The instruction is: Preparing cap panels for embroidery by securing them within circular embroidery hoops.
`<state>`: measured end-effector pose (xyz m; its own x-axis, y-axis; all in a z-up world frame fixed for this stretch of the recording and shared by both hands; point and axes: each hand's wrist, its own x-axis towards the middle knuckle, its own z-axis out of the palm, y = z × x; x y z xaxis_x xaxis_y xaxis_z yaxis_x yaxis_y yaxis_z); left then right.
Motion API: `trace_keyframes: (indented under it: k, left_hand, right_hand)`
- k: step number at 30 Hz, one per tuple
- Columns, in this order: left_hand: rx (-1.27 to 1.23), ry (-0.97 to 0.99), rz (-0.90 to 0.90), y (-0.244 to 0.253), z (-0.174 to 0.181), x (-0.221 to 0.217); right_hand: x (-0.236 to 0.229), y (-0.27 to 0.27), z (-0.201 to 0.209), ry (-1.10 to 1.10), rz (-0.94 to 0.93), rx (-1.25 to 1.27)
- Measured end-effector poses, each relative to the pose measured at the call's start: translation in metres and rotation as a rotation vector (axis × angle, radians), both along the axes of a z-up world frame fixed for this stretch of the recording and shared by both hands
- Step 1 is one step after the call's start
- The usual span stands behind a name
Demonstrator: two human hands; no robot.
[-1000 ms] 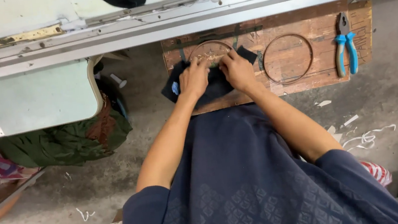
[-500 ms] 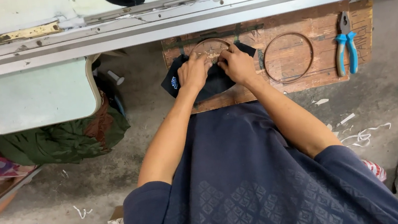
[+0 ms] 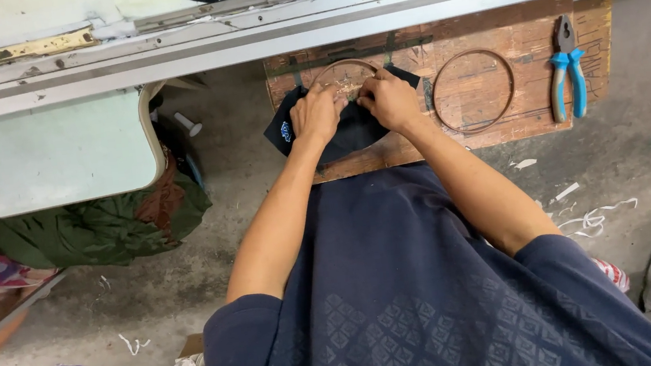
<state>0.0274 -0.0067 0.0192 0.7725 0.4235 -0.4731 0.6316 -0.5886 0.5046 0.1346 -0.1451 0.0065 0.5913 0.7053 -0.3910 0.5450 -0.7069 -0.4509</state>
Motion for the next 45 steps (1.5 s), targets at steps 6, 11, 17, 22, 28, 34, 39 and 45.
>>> trace_keyframes:
  k: [6, 11, 17, 22, 28, 34, 39, 45]
  left_hand:
    - [0.005, 0.012, 0.006, 0.000, 0.008, 0.002]
    - [0.036, 0.023, -0.001, 0.000, 0.015, 0.006]
    - [0.048, -0.003, 0.013, -0.005, 0.003, 0.003]
    - [0.087, -0.081, -0.009, -0.013, 0.023, -0.006]
    - [0.249, -0.298, -0.232, -0.032, -0.057, -0.026]
    - [0.180, -0.045, -0.288, -0.036, -0.031, -0.014]
    - [0.074, 0.076, -0.284, -0.031, -0.027, -0.010]
    - [0.027, 0.180, -0.292, -0.035, 0.012, -0.006]
  right_hand:
    - [-0.001, 0.002, 0.008, -0.004, -0.009, -0.007]
    - [0.001, 0.004, 0.008, -0.004, -0.029, 0.004]
    - [-0.001, 0.003, 0.003, -0.031, -0.042, -0.017]
    - [-0.009, 0.005, 0.005, -0.077, -0.041, -0.035]
    - [-0.020, -0.001, 0.029, -0.073, -0.013, -0.022]
    - [-0.033, -0.022, -0.035, -0.184, 0.126, 0.195]
    - [-0.027, -0.018, -0.013, -0.193, 0.280, -0.036]
    - [-0.028, -0.023, 0.004, -0.234, 0.381, -0.055]
